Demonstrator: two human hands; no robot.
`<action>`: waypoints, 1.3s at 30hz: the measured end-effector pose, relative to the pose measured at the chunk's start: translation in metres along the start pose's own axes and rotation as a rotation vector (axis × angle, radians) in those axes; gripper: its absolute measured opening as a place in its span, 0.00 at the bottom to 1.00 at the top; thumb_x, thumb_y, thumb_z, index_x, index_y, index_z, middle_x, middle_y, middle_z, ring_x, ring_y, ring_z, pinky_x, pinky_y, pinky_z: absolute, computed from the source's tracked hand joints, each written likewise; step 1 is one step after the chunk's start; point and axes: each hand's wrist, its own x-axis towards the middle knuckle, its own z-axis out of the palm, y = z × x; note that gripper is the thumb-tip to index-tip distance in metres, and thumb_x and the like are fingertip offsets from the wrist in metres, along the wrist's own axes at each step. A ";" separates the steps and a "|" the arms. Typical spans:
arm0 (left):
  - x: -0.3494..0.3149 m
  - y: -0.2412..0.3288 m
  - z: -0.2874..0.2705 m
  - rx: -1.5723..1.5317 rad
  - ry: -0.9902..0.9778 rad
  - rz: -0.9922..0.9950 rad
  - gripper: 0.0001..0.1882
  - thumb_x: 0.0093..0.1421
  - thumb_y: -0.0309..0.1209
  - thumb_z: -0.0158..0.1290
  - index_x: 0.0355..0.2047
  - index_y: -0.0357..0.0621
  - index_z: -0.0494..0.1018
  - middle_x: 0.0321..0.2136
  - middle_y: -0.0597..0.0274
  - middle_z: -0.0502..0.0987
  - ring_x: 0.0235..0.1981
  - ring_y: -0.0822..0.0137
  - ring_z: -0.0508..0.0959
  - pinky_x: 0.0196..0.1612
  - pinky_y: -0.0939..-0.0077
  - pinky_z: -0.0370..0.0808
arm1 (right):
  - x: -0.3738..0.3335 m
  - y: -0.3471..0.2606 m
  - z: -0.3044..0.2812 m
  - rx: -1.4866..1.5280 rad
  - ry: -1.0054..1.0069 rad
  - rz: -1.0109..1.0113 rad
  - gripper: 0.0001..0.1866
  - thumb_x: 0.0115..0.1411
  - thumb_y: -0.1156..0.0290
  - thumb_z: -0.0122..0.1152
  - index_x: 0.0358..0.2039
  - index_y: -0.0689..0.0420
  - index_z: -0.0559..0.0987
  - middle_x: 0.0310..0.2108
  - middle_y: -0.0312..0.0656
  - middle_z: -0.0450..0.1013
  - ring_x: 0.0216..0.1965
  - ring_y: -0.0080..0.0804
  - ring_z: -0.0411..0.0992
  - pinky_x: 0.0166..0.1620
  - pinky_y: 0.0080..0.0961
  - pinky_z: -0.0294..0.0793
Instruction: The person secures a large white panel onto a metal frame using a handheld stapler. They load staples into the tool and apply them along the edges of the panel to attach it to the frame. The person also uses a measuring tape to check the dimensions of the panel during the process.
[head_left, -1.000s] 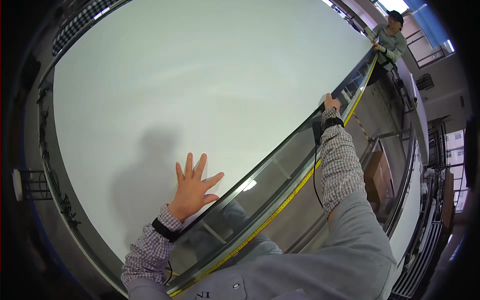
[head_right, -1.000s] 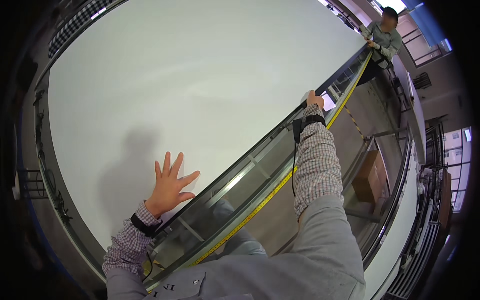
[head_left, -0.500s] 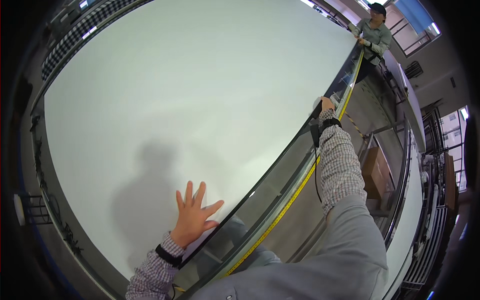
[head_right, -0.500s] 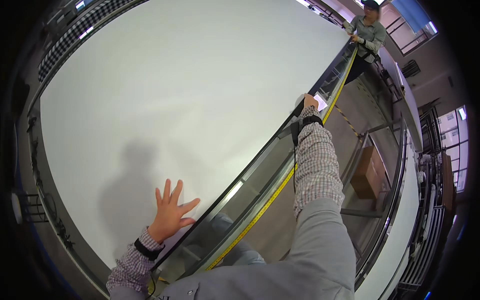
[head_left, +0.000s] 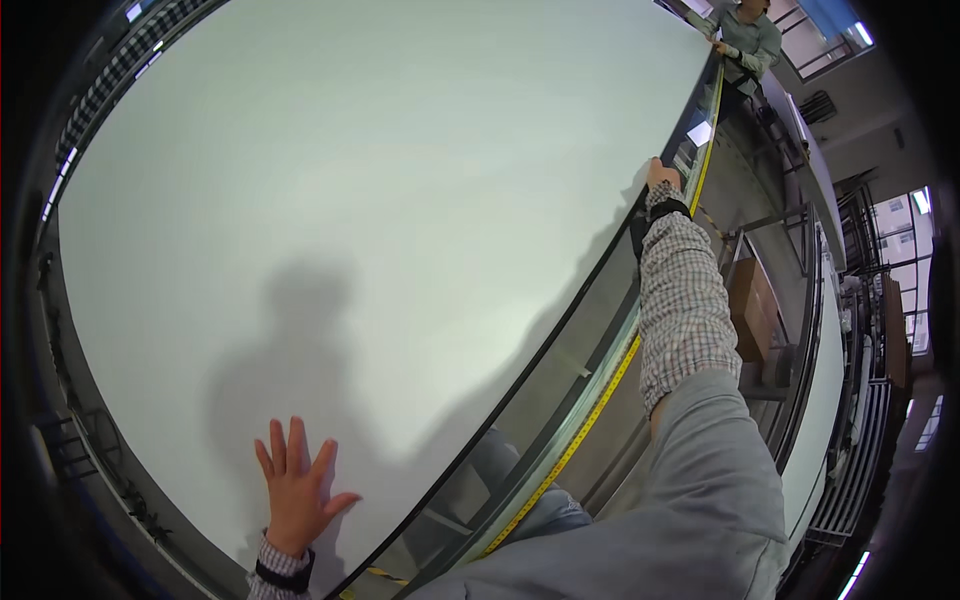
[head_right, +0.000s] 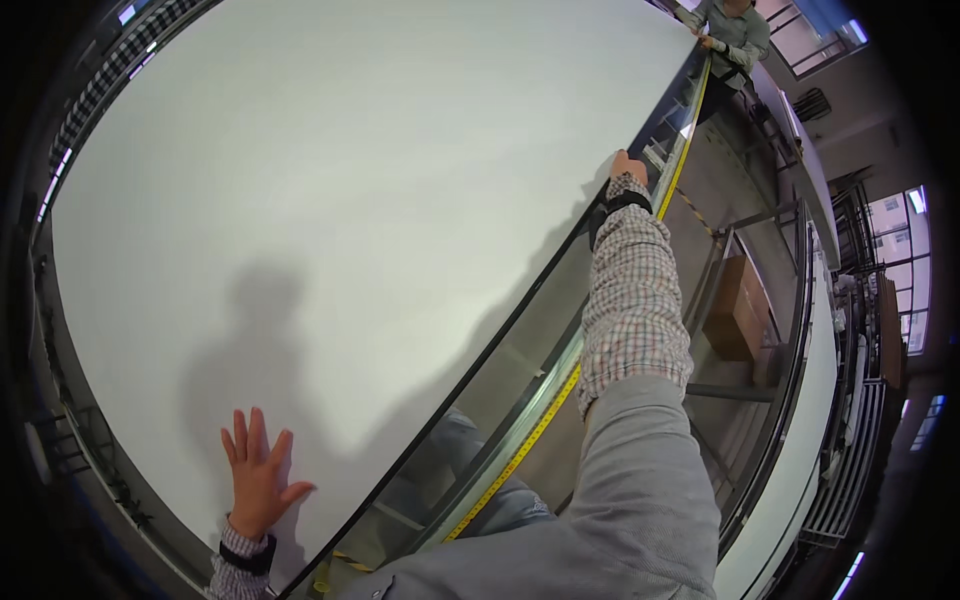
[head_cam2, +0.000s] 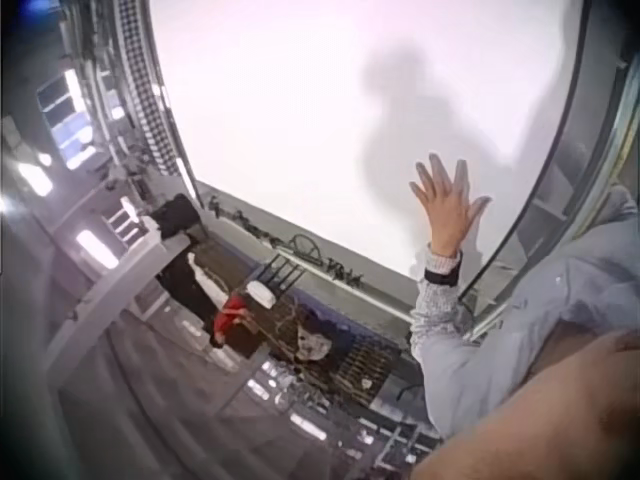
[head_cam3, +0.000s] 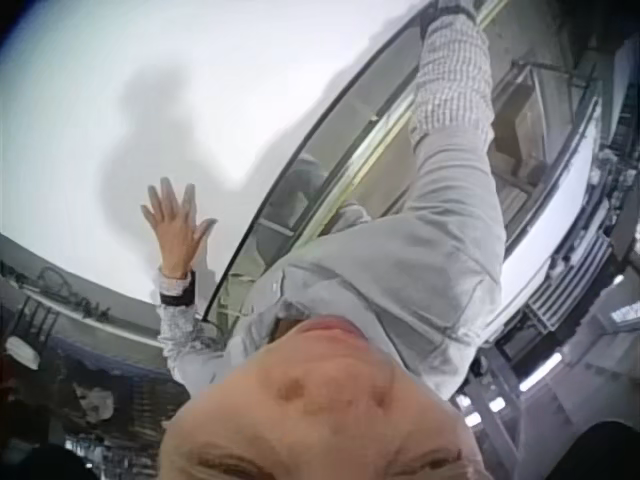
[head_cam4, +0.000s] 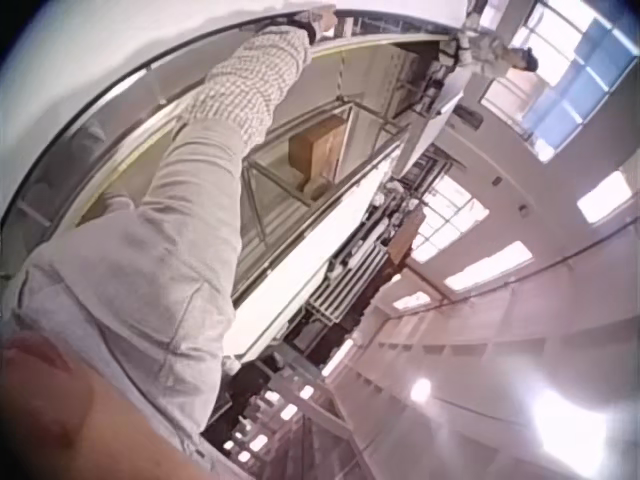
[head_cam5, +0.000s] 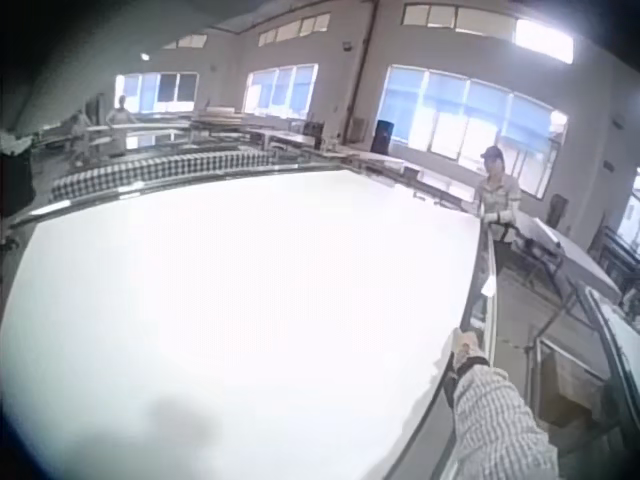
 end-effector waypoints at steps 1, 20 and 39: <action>-0.007 0.000 0.004 -0.005 -0.046 -0.025 0.38 0.47 0.58 0.50 0.53 0.51 0.59 0.60 0.40 0.43 0.61 0.38 0.39 0.56 0.36 0.35 | 0.005 0.005 -0.001 -0.001 -0.027 -0.011 0.31 0.58 0.50 0.39 0.41 0.70 0.72 0.44 0.59 0.68 0.46 0.49 0.67 0.50 0.38 0.64; -0.059 -0.005 0.012 -0.030 -0.060 -0.050 0.39 0.41 0.62 0.52 0.53 0.63 0.61 0.61 0.41 0.39 0.61 0.36 0.36 0.56 0.35 0.32 | -0.031 -0.006 -0.006 0.021 0.093 -0.073 0.33 0.55 0.48 0.39 0.32 0.73 0.74 0.36 0.63 0.70 0.42 0.52 0.69 0.45 0.41 0.65; -0.060 -0.007 0.006 -0.126 -0.034 -0.035 0.37 0.36 0.56 0.59 0.48 0.56 0.68 0.60 0.39 0.40 0.61 0.36 0.35 0.55 0.34 0.32 | -0.042 0.001 0.007 -0.080 0.095 -0.116 0.33 0.54 0.48 0.40 0.36 0.72 0.74 0.39 0.64 0.69 0.45 0.53 0.67 0.49 0.40 0.63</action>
